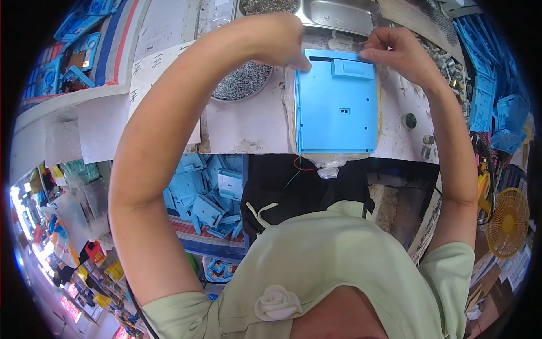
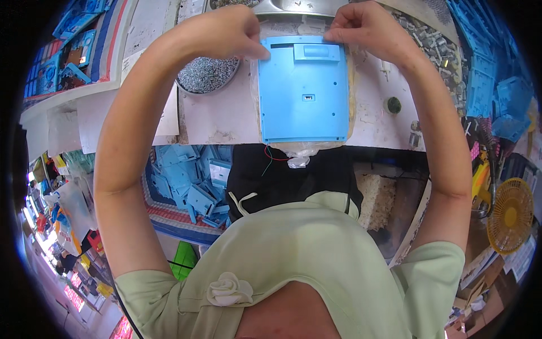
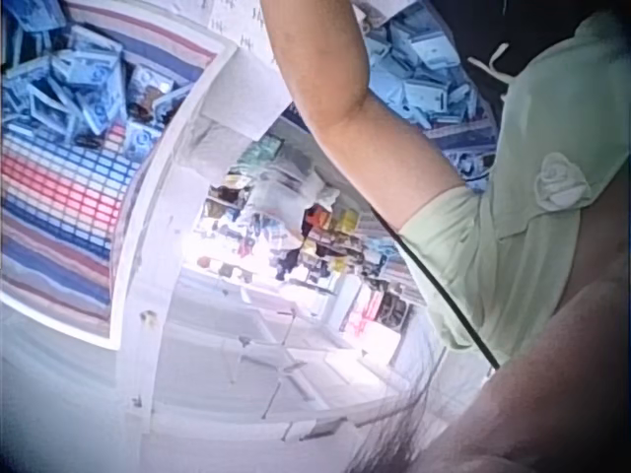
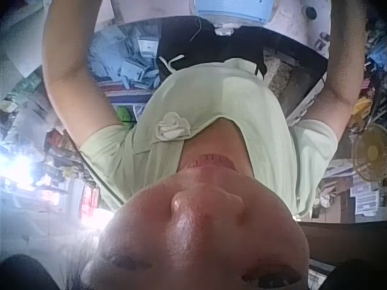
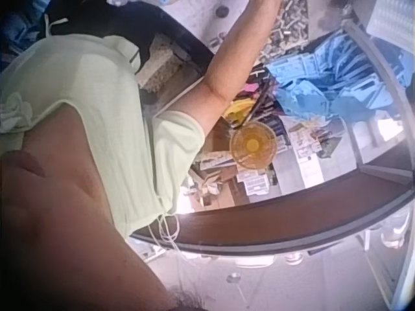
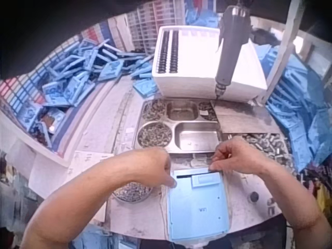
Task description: Soldering internal components and fastening the blue plastic casing of an electronic device.
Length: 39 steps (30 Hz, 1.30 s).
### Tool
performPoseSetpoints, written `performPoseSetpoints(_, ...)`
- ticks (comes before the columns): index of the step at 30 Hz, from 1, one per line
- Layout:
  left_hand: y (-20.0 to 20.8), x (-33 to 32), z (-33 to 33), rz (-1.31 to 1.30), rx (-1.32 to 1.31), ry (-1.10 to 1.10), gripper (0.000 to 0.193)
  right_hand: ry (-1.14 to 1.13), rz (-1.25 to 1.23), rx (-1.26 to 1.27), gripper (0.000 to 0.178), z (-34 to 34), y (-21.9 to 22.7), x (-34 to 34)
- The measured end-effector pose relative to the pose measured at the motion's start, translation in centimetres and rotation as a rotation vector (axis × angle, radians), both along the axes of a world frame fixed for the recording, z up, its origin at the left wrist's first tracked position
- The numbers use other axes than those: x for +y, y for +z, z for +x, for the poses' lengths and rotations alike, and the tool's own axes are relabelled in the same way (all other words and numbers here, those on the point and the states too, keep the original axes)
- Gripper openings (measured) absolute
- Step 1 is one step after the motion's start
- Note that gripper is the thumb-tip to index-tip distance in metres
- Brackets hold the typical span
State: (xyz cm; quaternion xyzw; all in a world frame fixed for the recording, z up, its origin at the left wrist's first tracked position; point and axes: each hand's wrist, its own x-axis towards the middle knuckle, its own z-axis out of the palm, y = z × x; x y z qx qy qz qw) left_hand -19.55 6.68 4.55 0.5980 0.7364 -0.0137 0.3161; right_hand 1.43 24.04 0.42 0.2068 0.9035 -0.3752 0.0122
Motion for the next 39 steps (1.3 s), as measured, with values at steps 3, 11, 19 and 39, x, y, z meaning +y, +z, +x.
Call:
performPoseSetpoints(3, -1.3, -3.9, -3.6, 0.397, 0.067, 0.164, 0.023, -0.048, 0.077, 0.126, 0.016, -0.5, 1.3, -0.8)
performPoseSetpoints(11, -5.9, -12.6, -2.3, 0.661, 0.291, 0.301, 0.014, 0.563, 0.704, 0.388, 0.019, -14.6, -0.9, -10.2)
performPoseSetpoints(19, -6.3, -12.4, -3.0, 0.804, 0.164, 0.535, 0.008, 0.563, 0.704, 0.354, 0.015, -18.0, -2.1, -10.4)
performPoseSetpoints(39, -3.8, -10.4, 7.2, 0.893, -0.367, 0.513, 0.017, -0.063, 0.022, 0.472, 0.018, 7.0, -0.8, -6.8)
